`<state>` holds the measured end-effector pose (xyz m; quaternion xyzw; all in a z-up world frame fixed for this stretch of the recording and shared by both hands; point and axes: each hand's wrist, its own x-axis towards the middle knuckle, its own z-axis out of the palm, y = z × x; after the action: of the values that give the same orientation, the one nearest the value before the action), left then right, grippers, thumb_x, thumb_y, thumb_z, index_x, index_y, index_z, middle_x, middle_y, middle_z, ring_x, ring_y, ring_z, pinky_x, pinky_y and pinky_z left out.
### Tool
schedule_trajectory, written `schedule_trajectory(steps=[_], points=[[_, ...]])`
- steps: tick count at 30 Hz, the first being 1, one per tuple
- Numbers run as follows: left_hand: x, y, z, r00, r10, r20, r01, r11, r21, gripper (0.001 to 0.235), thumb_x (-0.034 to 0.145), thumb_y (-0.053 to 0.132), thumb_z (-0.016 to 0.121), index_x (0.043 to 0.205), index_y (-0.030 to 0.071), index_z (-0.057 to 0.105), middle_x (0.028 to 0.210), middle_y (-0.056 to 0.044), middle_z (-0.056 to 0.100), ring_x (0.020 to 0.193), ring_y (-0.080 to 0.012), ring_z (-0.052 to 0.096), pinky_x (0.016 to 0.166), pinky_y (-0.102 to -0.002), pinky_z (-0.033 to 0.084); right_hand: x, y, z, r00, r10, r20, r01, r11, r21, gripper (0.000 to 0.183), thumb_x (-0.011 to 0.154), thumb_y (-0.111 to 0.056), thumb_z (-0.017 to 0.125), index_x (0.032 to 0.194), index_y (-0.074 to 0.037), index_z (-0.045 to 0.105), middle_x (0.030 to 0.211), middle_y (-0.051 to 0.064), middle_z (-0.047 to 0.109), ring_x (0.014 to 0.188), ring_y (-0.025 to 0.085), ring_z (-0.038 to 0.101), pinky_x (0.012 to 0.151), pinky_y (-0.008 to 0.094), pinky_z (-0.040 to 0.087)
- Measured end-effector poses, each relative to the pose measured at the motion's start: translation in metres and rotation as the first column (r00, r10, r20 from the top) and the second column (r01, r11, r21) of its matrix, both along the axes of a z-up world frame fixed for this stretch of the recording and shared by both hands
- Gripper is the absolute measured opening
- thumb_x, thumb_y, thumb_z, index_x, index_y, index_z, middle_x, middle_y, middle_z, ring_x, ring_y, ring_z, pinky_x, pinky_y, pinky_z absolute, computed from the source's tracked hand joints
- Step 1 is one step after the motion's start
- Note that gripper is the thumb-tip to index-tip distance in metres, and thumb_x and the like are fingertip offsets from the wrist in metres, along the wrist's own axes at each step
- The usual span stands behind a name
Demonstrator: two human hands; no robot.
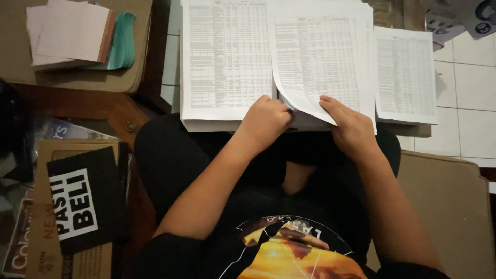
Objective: The person sits cross-legged on the floor and flips through a stack of printed papers resting on their lap. They separate individual sheets from the stack and place them onto a pile to the right.
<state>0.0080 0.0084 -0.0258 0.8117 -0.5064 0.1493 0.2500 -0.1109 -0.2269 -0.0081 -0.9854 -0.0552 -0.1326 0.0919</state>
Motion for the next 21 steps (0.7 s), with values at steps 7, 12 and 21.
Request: schedule_trajectory(steps=[7, 12, 21], points=[[-0.009, -0.005, 0.001, 0.982, 0.092, 0.166, -0.034, 0.944, -0.327, 0.012, 0.095, 0.021, 0.065, 0.084, 0.02, 0.07, 0.087, 0.004, 0.069, 0.087, -0.0152, 0.062, 0.074, -0.032, 0.042, 0.0, 0.016, 0.021, 0.997, 0.059, 0.053, -0.053, 0.994, -0.099, 0.045, 0.093, -0.014, 0.061, 0.138, -0.013, 0.064, 0.141, 0.008, 0.068, 0.119, 0.028, 0.069, 0.09, 0.039, 0.057], [0.014, 0.03, -0.006, 0.991, 0.125, 0.057, -0.103, 0.95, -0.293, 0.014, 0.096, 0.02, 0.06, 0.084, 0.019, 0.066, 0.082, 0.001, 0.065, 0.083, -0.0209, 0.062, 0.07, -0.036, 0.044, -0.001, 0.004, 0.019, 1.0, 0.028, 0.008, -0.028, 1.0, -0.011, 0.048, 0.092, -0.004, 0.058, 0.139, -0.014, 0.065, 0.133, 0.011, 0.072, 0.111, 0.033, 0.07, 0.087, 0.043, 0.057], [0.043, 0.183, 0.02, 0.775, 0.61, -0.166, -0.557, 0.783, 0.277, 0.075, 0.092, 0.055, 0.073, 0.141, 0.001, 0.054, 0.137, -0.019, 0.061, 0.12, -0.0389, 0.059, 0.093, -0.052, 0.048, 0.005, -0.034, 0.021, 0.842, -0.317, -0.436, 0.479, 0.811, 0.335, 0.041, 0.112, -0.029, 0.052, 0.1, 0.01, 0.06, 0.096, 0.016, 0.063, 0.092, 0.027, 0.054, 0.074, 0.047, 0.04]])
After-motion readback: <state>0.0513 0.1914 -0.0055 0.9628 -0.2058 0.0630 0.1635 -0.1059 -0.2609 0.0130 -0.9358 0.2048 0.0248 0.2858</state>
